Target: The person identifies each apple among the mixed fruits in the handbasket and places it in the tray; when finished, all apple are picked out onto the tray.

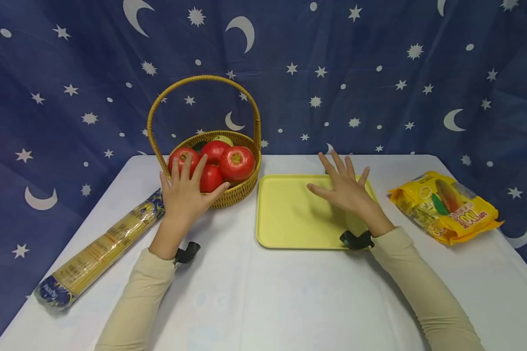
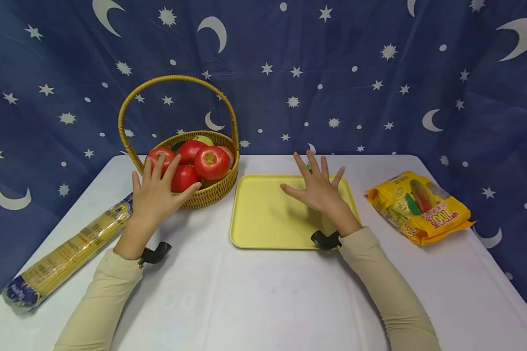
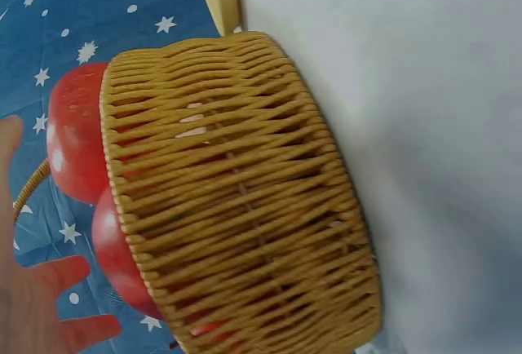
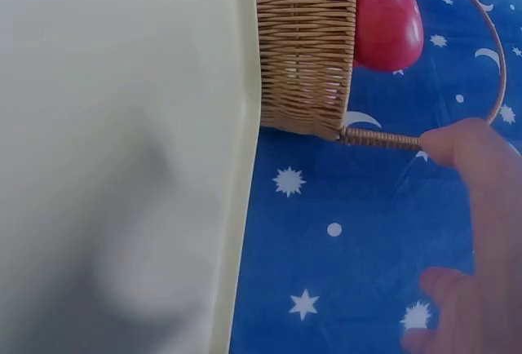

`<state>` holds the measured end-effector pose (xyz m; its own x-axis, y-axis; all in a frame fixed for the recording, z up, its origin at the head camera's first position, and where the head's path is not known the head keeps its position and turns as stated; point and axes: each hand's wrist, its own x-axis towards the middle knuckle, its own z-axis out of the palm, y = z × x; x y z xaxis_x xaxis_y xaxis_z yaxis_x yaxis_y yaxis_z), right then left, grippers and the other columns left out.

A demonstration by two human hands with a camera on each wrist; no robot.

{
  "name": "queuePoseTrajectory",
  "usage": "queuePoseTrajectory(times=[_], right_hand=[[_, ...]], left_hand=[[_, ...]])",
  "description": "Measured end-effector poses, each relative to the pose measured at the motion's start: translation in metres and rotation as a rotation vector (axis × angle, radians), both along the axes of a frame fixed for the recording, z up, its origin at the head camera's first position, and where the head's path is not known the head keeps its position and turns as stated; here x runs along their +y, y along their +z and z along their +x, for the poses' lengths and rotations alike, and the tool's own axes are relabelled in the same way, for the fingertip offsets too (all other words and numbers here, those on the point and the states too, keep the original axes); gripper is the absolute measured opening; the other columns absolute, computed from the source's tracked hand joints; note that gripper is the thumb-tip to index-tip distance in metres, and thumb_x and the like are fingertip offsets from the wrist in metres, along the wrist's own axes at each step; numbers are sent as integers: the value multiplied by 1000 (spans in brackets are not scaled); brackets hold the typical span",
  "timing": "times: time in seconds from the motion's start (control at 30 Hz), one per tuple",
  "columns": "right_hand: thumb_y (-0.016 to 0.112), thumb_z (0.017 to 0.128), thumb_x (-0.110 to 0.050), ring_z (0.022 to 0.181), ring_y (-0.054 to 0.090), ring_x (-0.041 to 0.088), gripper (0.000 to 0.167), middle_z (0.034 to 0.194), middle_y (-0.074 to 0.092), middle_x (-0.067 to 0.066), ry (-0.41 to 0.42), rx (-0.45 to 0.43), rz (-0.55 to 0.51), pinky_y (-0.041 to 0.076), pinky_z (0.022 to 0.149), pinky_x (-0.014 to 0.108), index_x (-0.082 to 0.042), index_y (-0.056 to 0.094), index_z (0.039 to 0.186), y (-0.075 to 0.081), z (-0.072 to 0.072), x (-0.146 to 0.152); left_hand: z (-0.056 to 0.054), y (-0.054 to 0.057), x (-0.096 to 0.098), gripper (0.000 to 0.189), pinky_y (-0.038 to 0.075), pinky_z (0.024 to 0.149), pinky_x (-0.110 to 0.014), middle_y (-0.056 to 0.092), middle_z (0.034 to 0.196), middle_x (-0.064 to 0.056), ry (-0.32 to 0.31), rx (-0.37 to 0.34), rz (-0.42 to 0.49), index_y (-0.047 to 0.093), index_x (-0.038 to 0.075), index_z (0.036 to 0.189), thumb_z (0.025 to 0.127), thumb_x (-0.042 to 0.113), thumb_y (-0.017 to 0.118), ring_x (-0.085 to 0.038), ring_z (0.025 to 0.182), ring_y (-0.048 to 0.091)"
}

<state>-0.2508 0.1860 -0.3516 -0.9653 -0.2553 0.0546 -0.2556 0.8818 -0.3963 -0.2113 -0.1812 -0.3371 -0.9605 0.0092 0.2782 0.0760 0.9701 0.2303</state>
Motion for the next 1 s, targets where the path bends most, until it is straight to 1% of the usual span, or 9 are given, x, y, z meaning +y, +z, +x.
queuePoseTrajectory(times=[0.17, 0.3, 0.43, 0.53, 0.67, 0.8, 0.9, 1.0], right_hand=[[46, 88, -73, 147, -19, 34, 90, 163, -13, 0, 36, 34, -24, -27, 100, 70, -36, 2, 157, -3, -1, -9], [47, 89, -71, 148, -16, 35, 88, 164, -10, -1, 65, 58, -29, -24, 103, 70, -37, 5, 157, -5, -3, -17], [51, 90, -66, 149, -10, 35, 84, 165, -3, -1, 106, 149, -38, -19, 106, 71, -36, 9, 157, -7, -6, -25], [54, 92, -59, 150, -5, 34, 80, 164, 6, 3, 139, 228, -59, -13, 108, 72, -35, 14, 157, -6, -7, -32], [57, 93, -54, 150, -1, 33, 77, 164, 12, 3, 166, 274, -88, -8, 110, 72, -33, 19, 157, -5, -7, -41], [57, 92, -53, 150, 1, 34, 76, 164, 13, 2, 178, 282, -85, -4, 112, 70, -30, 22, 156, -5, -7, -49], [57, 93, -51, 150, 3, 34, 75, 163, 15, 2, 191, 282, -86, 1, 114, 69, -29, 24, 156, -7, -8, -55], [57, 93, -51, 150, 5, 32, 74, 163, 15, 2, 206, 271, -92, 5, 115, 66, -29, 24, 156, -8, -9, -62]], left_hand=[[1, -6, -9, 83, 3, 113, -70, 16, 160, -17, -12, 50, 7, 27, 20, 154, 89, 65, 53, -41, 148, 6], [2, -9, -14, 76, 13, 113, -69, 21, 158, -18, -26, 146, 28, 33, 17, 151, 91, 56, 57, -41, 146, 13], [4, -13, -19, 68, 23, 112, -65, 28, 153, -20, -42, 248, 54, 38, 12, 147, 92, 46, 59, -42, 143, 21], [7, -17, -24, 69, 26, 111, -63, 32, 150, -24, -42, 278, 103, 37, 5, 146, 92, 43, 60, -44, 141, 26], [10, -21, -29, 76, 27, 110, -63, 33, 146, -29, -31, 278, 178, 35, -2, 145, 91, 44, 61, -46, 138, 29], [11, -24, -34, 79, 29, 110, -62, 33, 146, -30, -17, 252, 238, 33, -6, 145, 91, 44, 62, -46, 136, 32], [13, -27, -37, 82, 32, 109, -62, 34, 145, -29, 6, 215, 265, 31, -6, 146, 91, 46, 62, -46, 133, 36], [14, -29, -40, 85, 37, 104, -63, 36, 144, -27, 35, 172, 286, 31, -3, 146, 89, 50, 63, -46, 129, 41]])
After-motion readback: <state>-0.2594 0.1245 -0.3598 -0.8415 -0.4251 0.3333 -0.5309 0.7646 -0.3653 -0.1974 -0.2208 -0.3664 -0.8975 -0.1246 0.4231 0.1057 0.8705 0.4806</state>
